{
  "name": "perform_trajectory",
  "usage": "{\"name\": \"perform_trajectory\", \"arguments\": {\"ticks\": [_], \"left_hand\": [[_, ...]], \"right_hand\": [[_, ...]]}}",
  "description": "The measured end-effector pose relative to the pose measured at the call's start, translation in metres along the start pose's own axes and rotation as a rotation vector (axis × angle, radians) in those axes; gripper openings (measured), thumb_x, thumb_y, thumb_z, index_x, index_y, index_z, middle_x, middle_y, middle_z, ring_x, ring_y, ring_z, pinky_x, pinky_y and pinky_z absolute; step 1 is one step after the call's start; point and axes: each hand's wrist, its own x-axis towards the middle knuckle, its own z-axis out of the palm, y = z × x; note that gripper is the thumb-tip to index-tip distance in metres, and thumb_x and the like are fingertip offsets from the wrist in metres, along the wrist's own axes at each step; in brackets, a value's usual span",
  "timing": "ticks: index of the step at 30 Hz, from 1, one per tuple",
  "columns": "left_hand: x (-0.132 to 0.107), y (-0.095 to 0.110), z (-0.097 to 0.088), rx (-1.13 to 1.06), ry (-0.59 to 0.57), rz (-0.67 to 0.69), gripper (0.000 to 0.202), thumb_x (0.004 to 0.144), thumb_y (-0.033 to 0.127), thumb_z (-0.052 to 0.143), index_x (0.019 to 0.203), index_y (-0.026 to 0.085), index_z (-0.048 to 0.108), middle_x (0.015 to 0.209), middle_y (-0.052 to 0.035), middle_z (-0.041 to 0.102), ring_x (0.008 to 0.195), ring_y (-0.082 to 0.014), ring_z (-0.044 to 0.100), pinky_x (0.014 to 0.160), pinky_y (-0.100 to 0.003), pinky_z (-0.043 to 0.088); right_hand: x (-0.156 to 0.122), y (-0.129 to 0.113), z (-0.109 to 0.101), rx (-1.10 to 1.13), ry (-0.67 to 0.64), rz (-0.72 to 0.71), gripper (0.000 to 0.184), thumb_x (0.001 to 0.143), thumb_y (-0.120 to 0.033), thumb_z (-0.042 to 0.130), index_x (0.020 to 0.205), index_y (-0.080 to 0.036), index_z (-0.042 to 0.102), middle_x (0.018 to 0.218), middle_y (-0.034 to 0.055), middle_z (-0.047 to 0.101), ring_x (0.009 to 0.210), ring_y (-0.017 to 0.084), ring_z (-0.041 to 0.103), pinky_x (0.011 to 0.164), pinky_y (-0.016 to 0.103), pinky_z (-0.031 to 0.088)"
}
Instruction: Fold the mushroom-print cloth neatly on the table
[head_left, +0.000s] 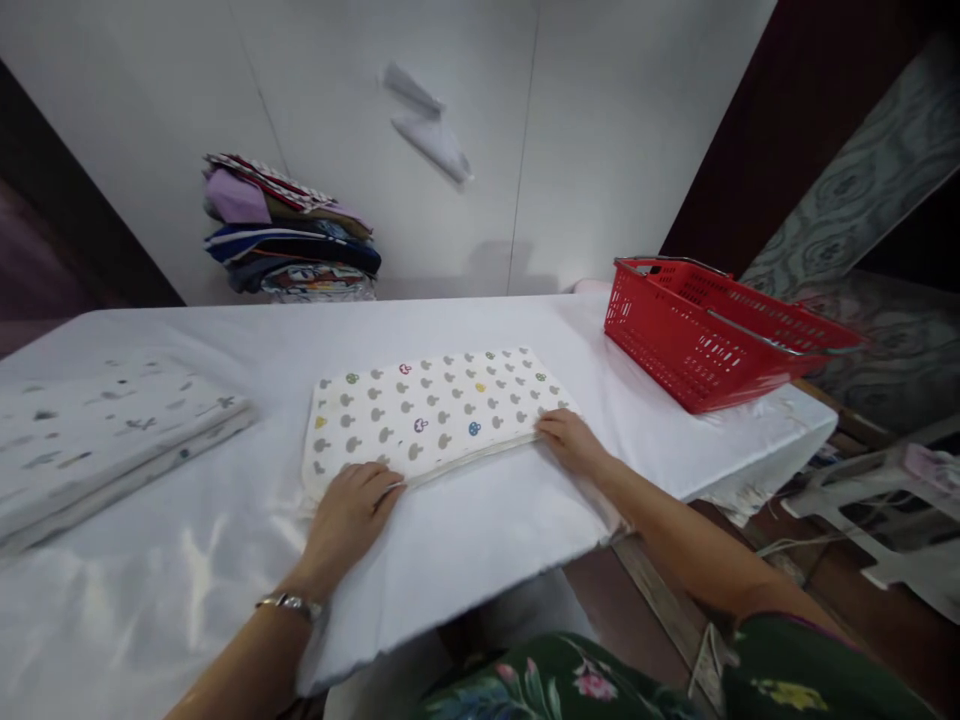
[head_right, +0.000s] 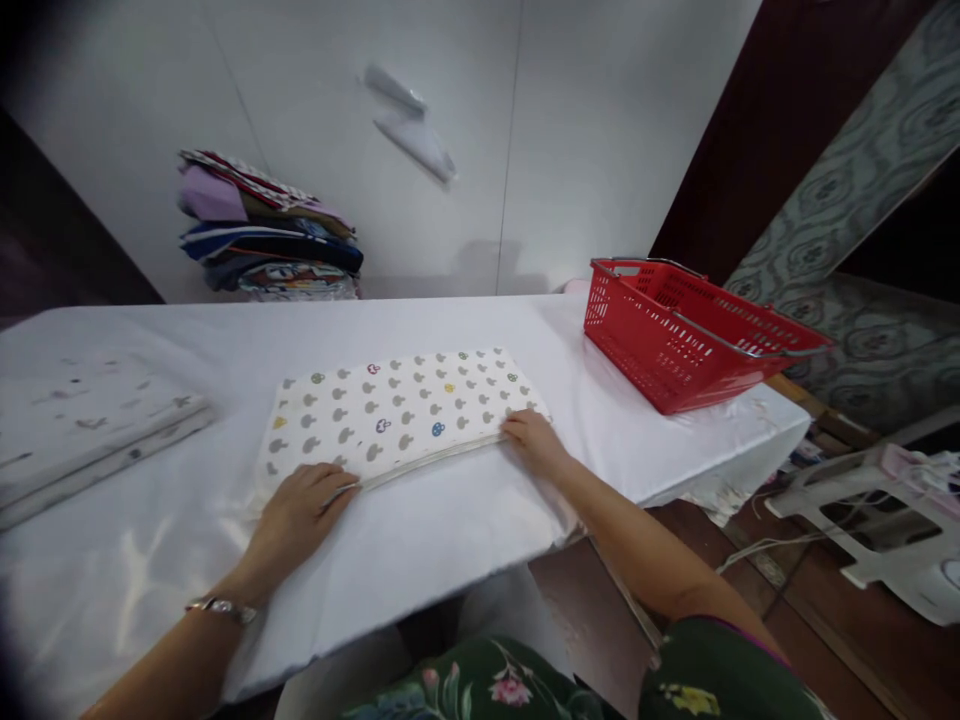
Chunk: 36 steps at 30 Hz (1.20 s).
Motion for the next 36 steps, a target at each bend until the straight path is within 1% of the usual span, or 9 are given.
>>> {"name": "perform_trajectory", "arguments": {"ticks": [4,7,9,12,15,20,26,29,36], "left_hand": [[0.001,0.001,0.0,-0.026,0.036,-0.006,0.021,0.086,0.036,0.047,0.087,0.025,0.065,0.087,-0.0037,0.065,0.085,-0.0212,0.058,0.077,-0.037,0.046],[0.001,0.0,0.0,-0.038,0.059,-0.012,0.02,0.085,0.036,0.048,0.086,0.026,0.065,0.086,-0.0037,0.065,0.085,-0.0213,0.058,0.077,-0.038,0.047],[0.0,-0.001,0.001,-0.039,0.061,-0.01,0.02,0.085,0.037,0.048,0.086,0.026,0.065,0.086,-0.0037,0.065,0.084,-0.021,0.058,0.077,-0.037,0.047],[0.0,-0.001,0.001,-0.03,0.053,-0.004,0.02,0.085,0.036,0.049,0.087,0.025,0.065,0.087,-0.0039,0.065,0.084,-0.0208,0.058,0.077,-0.037,0.047],[-0.001,-0.001,0.001,-0.015,0.048,-0.005,0.021,0.085,0.035,0.049,0.089,0.024,0.065,0.088,-0.0048,0.064,0.086,-0.0214,0.057,0.077,-0.037,0.048],[0.0,0.001,-0.001,-0.01,0.045,-0.001,0.022,0.085,0.036,0.048,0.088,0.024,0.066,0.087,-0.005,0.065,0.085,-0.0215,0.058,0.077,-0.037,0.048],[-0.002,0.0,0.0,-0.004,0.059,0.003,0.021,0.085,0.034,0.048,0.091,0.024,0.065,0.089,-0.0057,0.064,0.087,-0.0222,0.057,0.078,-0.038,0.048],[-0.003,-0.001,0.001,-0.008,0.046,0.005,0.021,0.086,0.034,0.048,0.094,0.024,0.065,0.091,-0.0055,0.064,0.089,-0.0222,0.057,0.08,-0.038,0.048],[-0.003,0.002,-0.002,-0.046,0.092,-0.018,0.019,0.085,0.033,0.048,0.087,0.024,0.064,0.086,-0.0041,0.064,0.083,-0.0199,0.058,0.078,-0.035,0.048]], "right_hand": [[-0.023,0.05,-0.03,0.062,0.079,0.396,0.023,0.084,-0.025,0.048,0.088,-0.018,0.069,0.098,0.0085,0.065,0.094,0.02,0.056,0.087,0.034,0.042],[-0.024,0.064,-0.041,0.176,0.067,0.729,0.024,0.082,-0.027,0.048,0.09,-0.017,0.068,0.093,0.0072,0.067,0.087,0.018,0.059,0.075,0.029,0.046],[-0.019,0.065,-0.042,0.218,0.018,0.828,0.027,0.083,-0.03,0.046,0.091,-0.014,0.067,0.083,0.0071,0.068,0.074,0.016,0.06,0.062,0.024,0.045],[-0.008,0.061,-0.04,0.245,-0.094,0.882,0.031,0.084,-0.037,0.047,0.08,-0.012,0.065,0.062,0.0042,0.063,0.054,0.011,0.055,0.049,0.02,0.039],[0.003,0.058,-0.039,0.232,-0.205,0.926,0.033,0.078,-0.043,0.055,0.063,-0.014,0.061,0.046,0.0008,0.055,0.043,0.01,0.049,0.045,0.021,0.034],[0.018,0.056,-0.038,0.214,-0.308,0.965,0.034,0.07,-0.041,0.065,0.051,-0.015,0.054,0.04,-0.0014,0.048,0.041,0.009,0.043,0.045,0.022,0.032],[0.027,0.056,-0.044,0.244,-0.248,0.966,0.02,0.072,-0.028,0.059,0.057,-0.016,0.053,0.041,-0.0046,0.043,0.042,0.008,0.039,0.045,0.022,0.03],[0.025,0.058,-0.045,0.241,-0.218,0.96,0.019,0.072,-0.028,0.057,0.057,-0.016,0.052,0.041,-0.0052,0.042,0.042,0.007,0.037,0.045,0.022,0.028],[0.012,0.062,-0.037,0.212,-0.269,0.962,0.025,0.07,-0.034,0.062,0.055,-0.017,0.05,0.04,-0.005,0.04,0.042,0.008,0.038,0.045,0.022,0.029]]}}
